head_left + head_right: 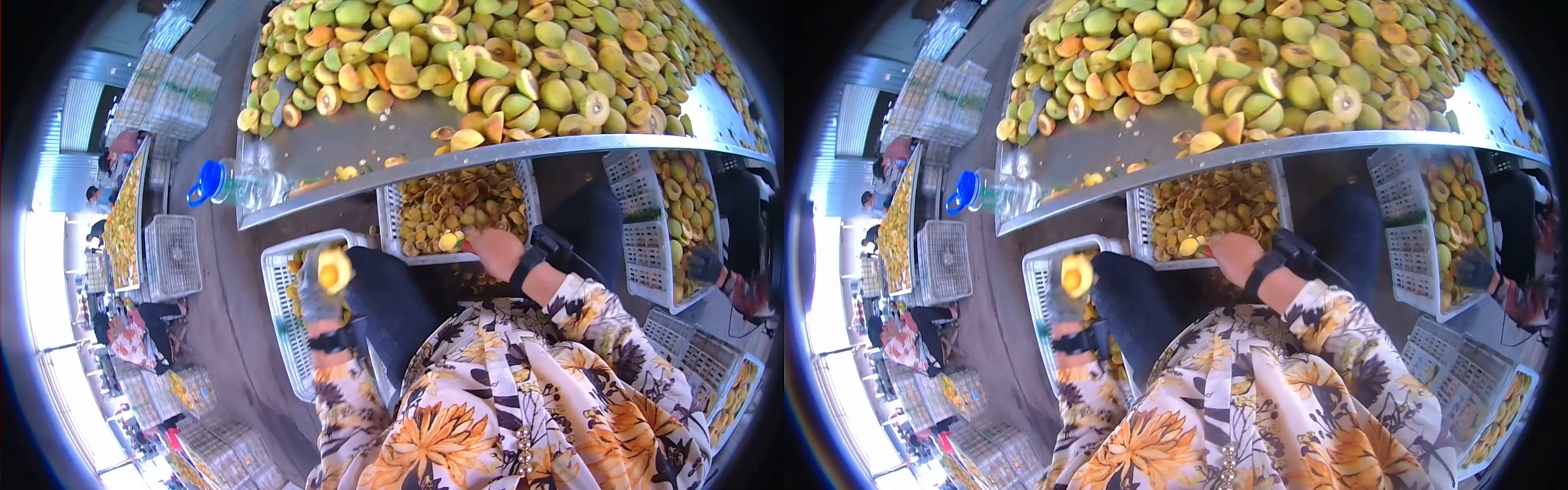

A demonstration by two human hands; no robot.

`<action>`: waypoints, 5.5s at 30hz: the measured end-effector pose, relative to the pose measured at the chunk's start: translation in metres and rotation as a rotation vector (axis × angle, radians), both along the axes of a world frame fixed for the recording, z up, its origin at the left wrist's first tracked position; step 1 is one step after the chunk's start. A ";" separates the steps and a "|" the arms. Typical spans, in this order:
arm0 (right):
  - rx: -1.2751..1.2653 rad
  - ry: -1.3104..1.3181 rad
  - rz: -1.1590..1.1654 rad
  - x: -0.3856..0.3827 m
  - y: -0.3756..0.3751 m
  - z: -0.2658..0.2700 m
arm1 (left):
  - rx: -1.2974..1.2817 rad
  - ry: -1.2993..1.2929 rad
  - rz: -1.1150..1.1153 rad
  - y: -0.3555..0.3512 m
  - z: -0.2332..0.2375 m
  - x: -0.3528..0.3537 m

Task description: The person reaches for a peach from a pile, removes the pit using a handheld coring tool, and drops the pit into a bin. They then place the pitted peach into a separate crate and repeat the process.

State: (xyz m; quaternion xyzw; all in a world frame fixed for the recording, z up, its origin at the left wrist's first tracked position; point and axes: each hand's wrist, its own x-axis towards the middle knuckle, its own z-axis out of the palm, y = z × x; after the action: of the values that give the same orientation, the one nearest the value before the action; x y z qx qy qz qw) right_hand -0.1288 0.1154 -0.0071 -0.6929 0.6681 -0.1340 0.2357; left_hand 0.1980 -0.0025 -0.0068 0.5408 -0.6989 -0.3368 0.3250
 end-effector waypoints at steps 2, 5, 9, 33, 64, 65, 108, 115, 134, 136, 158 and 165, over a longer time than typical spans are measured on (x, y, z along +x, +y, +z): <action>0.053 -0.096 -0.038 -0.003 0.000 0.001 | 0.391 0.016 0.299 -0.013 -0.001 0.043; 0.156 -0.213 -0.083 0.005 0.000 0.010 | 0.219 -0.643 0.254 -0.009 0.072 -0.011; 0.151 -0.230 -0.124 0.008 0.005 0.010 | -0.181 -0.350 -0.074 -0.051 0.070 -0.119; 0.850 -2.002 -0.130 -0.027 0.010 0.047 | 0.886 0.696 -0.422 0.019 0.035 -0.164; -0.483 -0.632 -0.539 0.026 -0.021 0.040 | 0.910 1.106 0.134 0.040 0.034 -0.203; -0.373 -0.612 -0.563 0.025 -0.019 0.054 | 0.967 1.105 0.208 0.041 0.044 -0.202; 0.750 -1.196 -0.202 0.029 0.005 0.076 | 0.850 0.903 -0.019 0.029 0.040 -0.190; 1.061 -1.807 -0.258 0.028 0.009 0.059 | 0.905 0.940 -0.088 0.023 0.027 -0.189; 1.016 -1.767 -0.224 0.036 0.010 0.079 | 0.438 0.737 -0.081 0.034 0.063 -0.189; 1.117 -1.918 -0.174 0.033 0.009 0.070 | 0.458 0.742 -0.117 0.029 0.059 -0.185; 0.450 -0.574 -0.434 0.007 -0.009 0.035 | 0.796 0.806 0.155 0.000 0.023 -0.098; 0.111 -0.468 -0.480 0.005 -0.003 0.004 | 0.127 -0.652 0.165 -0.037 0.075 -0.016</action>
State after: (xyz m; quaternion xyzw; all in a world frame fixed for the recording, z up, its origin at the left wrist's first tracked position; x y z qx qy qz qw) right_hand -0.1241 0.1121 -0.0029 -0.4525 0.7461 -0.3046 0.3819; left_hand 0.1817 -0.0393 0.0684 0.6939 -0.6975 -0.1617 0.0763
